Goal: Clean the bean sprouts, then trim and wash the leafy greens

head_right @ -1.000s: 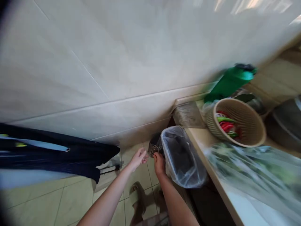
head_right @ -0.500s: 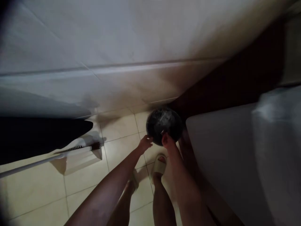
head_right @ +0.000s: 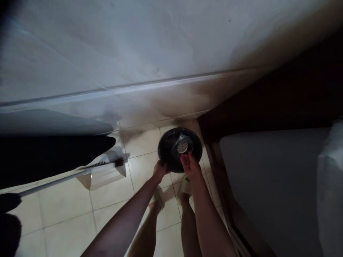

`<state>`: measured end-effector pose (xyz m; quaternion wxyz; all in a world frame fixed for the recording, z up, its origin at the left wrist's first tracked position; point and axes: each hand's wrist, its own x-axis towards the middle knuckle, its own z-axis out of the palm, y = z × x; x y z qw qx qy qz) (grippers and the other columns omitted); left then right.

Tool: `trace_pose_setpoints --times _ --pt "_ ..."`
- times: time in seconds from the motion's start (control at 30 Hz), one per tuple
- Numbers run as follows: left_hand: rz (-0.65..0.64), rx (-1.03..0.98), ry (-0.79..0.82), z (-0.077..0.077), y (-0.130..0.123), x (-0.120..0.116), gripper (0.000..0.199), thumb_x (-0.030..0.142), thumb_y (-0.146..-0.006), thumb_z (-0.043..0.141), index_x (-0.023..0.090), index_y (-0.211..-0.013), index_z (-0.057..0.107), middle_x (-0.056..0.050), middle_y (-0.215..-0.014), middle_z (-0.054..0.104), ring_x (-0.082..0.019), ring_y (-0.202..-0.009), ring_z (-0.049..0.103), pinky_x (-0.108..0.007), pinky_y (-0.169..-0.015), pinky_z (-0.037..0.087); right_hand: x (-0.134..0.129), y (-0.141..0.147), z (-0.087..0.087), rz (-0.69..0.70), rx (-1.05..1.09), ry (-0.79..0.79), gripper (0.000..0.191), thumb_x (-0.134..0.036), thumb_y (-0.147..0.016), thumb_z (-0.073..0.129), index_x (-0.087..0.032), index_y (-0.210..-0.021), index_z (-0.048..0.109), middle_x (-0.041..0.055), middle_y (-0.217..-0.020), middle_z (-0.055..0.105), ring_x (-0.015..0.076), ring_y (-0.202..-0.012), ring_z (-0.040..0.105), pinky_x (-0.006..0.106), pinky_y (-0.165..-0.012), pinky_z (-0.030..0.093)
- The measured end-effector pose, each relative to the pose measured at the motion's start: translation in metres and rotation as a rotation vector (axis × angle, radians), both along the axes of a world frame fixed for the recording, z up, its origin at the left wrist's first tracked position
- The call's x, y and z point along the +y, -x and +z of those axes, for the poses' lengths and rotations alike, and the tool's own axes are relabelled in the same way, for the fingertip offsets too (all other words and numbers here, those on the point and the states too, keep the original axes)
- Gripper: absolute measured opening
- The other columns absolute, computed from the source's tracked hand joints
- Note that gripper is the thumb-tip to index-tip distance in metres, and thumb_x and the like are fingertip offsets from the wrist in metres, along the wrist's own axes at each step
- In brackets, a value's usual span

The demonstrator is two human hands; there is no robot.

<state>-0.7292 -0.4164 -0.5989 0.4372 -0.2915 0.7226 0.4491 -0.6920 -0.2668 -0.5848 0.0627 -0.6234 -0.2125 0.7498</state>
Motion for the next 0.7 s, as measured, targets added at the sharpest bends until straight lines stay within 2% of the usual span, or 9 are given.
trace_pose_setpoints --times 0.1,0.23,0.4,0.5,0.57,0.7 --pt "0.046 -0.013 -0.004 0.0 -0.001 0.004 0.026 0.018 -0.077 0.055 0.01 -0.101 0.05 -0.013 -0.096 0.063 -0.01 -0.054 0.061 -0.022 -0.046 0.053 -0.001 0.001 0.002 -0.021 -0.19 -0.016 0.019 -0.016 -0.079 0.059 -0.019 -0.062 0.054 -0.0053 -0.049 0.06 0.0085 -0.049 0.061 0.019 -0.053 0.055" --pt "0.09 -0.027 -0.012 0.001 -0.001 0.011 0.025 0.018 -0.076 0.056 0.011 -0.099 0.051 -0.011 -0.094 0.063 -0.009 -0.054 0.06 -0.019 -0.046 0.052 0.003 -0.001 0.007 0.007 -0.142 -0.079 0.011 -0.018 -0.077 0.061 -0.019 -0.067 0.057 -0.0043 -0.051 0.062 0.0093 -0.053 0.062 0.019 -0.054 0.055" --pt "0.135 -0.044 -0.001 0.001 -0.003 0.018 0.024 0.016 -0.077 0.054 0.01 -0.1 0.05 -0.012 -0.093 0.062 -0.009 -0.052 0.059 -0.021 -0.045 0.052 0.012 -0.006 0.014 0.086 -0.237 -0.19 0.013 -0.02 -0.071 0.065 -0.017 -0.062 0.057 -0.0033 -0.046 0.06 0.0073 -0.043 0.057 0.014 -0.042 0.049" --pt "0.151 -0.048 -0.011 0.0 -0.006 0.022 0.022 0.016 -0.078 0.053 0.01 -0.099 0.049 -0.013 -0.095 0.061 -0.009 -0.052 0.059 -0.022 -0.046 0.053 0.015 -0.004 0.014 0.132 -0.178 -0.235 0.01 -0.022 -0.069 0.067 -0.017 -0.066 0.06 -0.0018 -0.051 0.063 0.0088 -0.049 0.06 0.016 -0.047 0.051" --pt "0.158 -0.055 -0.017 0.0 -0.009 0.024 0.023 0.016 -0.077 0.054 0.01 -0.099 0.049 -0.012 -0.095 0.061 -0.009 -0.051 0.059 -0.023 -0.046 0.053 0.015 -0.003 0.014 0.142 -0.206 -0.276 0.011 -0.023 -0.069 0.066 -0.017 -0.063 0.058 -0.0036 -0.048 0.061 0.0078 -0.047 0.059 0.016 -0.047 0.05" --pt "0.164 -0.054 -0.019 -0.002 -0.011 0.027 0.022 0.016 -0.077 0.055 0.012 -0.098 0.05 -0.011 -0.094 0.062 -0.009 -0.051 0.059 -0.023 -0.046 0.053 0.018 -0.006 0.014 0.176 -0.183 -0.272 0.009 -0.023 -0.069 0.066 -0.017 -0.067 0.06 -0.0028 -0.051 0.062 0.0092 -0.053 0.062 0.018 -0.053 0.052"
